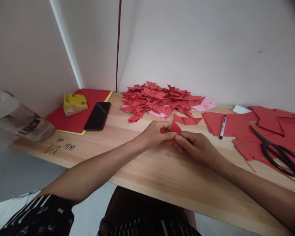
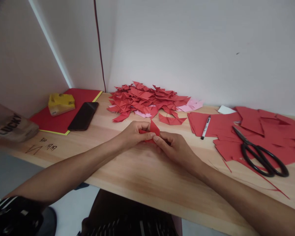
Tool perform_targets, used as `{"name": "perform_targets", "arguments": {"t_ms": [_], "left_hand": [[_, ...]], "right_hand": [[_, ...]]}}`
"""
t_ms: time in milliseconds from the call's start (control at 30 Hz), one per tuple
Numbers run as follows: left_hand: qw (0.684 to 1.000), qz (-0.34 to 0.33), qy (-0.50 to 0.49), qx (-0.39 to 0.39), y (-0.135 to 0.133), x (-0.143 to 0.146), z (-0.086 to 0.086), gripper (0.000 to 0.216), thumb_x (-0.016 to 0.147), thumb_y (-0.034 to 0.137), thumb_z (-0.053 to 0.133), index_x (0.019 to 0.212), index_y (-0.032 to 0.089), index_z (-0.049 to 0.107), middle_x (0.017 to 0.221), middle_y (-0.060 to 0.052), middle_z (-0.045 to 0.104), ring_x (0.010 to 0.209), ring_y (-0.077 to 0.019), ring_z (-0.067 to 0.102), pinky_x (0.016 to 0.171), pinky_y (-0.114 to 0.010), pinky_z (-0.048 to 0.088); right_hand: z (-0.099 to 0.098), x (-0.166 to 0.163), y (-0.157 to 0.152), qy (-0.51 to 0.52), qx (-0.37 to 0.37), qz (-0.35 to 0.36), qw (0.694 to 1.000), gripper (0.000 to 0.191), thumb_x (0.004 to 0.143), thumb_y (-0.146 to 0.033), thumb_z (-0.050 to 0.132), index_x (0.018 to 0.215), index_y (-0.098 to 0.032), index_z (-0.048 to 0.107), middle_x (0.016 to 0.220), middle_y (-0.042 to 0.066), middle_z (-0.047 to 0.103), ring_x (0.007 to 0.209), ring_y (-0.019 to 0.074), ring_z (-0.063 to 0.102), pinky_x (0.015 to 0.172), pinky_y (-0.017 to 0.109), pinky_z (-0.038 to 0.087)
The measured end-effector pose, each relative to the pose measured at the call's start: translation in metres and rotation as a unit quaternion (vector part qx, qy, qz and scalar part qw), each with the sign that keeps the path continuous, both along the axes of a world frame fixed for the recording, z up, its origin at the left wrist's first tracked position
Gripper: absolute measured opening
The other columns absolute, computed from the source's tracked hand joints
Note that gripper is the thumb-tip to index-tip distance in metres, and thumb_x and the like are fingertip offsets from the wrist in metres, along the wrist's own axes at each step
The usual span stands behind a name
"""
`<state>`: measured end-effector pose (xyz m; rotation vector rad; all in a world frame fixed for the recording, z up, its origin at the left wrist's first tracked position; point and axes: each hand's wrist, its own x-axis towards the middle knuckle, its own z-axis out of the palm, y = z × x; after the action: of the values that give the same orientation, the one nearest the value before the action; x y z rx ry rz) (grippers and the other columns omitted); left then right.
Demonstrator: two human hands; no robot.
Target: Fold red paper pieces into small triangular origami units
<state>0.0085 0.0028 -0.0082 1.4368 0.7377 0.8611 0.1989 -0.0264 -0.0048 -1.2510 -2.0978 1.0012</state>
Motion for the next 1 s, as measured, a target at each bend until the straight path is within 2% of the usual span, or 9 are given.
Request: {"name": "perform_targets", "arguments": {"t_ms": [100,300,400,567,700,867,1000], "left_hand": [[1.0,-0.006,0.006,-0.006,-0.0008,0.0006,-0.002,0.024,0.078,0.034,0.071,0.08,0.011,0.068,0.076,-0.004,0.065,0.072,-0.0125,0.058,0.068,-0.024,0.044],[0.999,0.026,0.028,0.018,0.0019,-0.0003,-0.0016,0.023,0.078,0.034,0.07,0.079,0.011,0.068,0.079,-0.005,0.067,0.073,-0.0125,0.059,0.068,-0.024,0.045],[1.0,-0.002,0.028,0.012,0.0032,-0.0011,0.0008,0.025,0.075,0.034,0.075,0.077,0.011,0.067,0.077,-0.005,0.067,0.071,-0.0117,0.06,0.066,-0.023,0.046],[0.998,-0.04,0.012,-0.053,0.0021,-0.0019,0.0036,0.034,0.065,0.036,0.084,0.076,0.01,0.064,0.073,-0.006,0.068,0.067,-0.0116,0.061,0.062,-0.022,0.046],[0.998,-0.026,0.004,-0.064,0.0012,-0.0007,0.0016,0.036,0.061,0.033,0.086,0.078,0.01,0.064,0.071,-0.004,0.067,0.066,-0.0114,0.061,0.063,-0.023,0.046],[1.0,0.022,0.012,-0.013,0.0013,0.0014,-0.0024,0.025,0.068,0.031,0.08,0.074,0.011,0.067,0.071,-0.002,0.066,0.064,-0.0088,0.058,0.061,-0.02,0.043],[0.999,0.026,0.002,-0.036,0.0012,0.003,-0.0036,0.03,0.073,0.04,0.076,0.071,0.011,0.065,0.068,-0.003,0.065,0.062,-0.0095,0.058,0.06,-0.021,0.043]], "right_hand": [[-0.0013,0.0002,0.0001,-0.012,0.009,0.005,1.0,0.042,0.098,-0.046,0.041,0.067,-0.02,0.053,0.063,0.0,0.057,0.057,0.012,0.048,0.055,0.026,0.036],[0.0008,0.0009,0.0,-0.01,0.038,0.015,0.999,0.033,0.098,-0.039,0.041,0.074,-0.021,0.053,0.066,-0.001,0.058,0.059,0.0121,0.049,0.058,0.025,0.038],[0.0004,0.0025,0.0,-0.02,0.023,0.03,0.999,0.035,0.098,-0.04,0.041,0.071,-0.021,0.051,0.063,-0.002,0.054,0.057,0.0116,0.047,0.055,0.024,0.036],[-0.0026,0.0052,0.0021,-0.03,-0.008,0.071,0.997,0.039,0.097,-0.041,0.042,0.065,-0.02,0.05,0.059,-0.002,0.05,0.054,0.0104,0.043,0.052,0.023,0.032],[-0.0029,0.0051,0.0024,-0.027,-0.023,0.071,0.997,0.038,0.096,-0.04,0.044,0.066,-0.019,0.052,0.059,-0.002,0.052,0.054,0.0101,0.044,0.052,0.023,0.033],[-0.0042,0.004,0.002,-0.024,-0.013,0.065,0.998,0.038,0.096,-0.039,0.043,0.065,-0.02,0.05,0.058,-0.002,0.051,0.054,0.0104,0.043,0.052,0.023,0.034],[-0.0047,0.004,0.0018,-0.033,-0.004,0.064,0.997,0.039,0.097,-0.041,0.042,0.065,-0.02,0.05,0.06,-0.002,0.053,0.055,0.0108,0.045,0.054,0.024,0.035]]}}
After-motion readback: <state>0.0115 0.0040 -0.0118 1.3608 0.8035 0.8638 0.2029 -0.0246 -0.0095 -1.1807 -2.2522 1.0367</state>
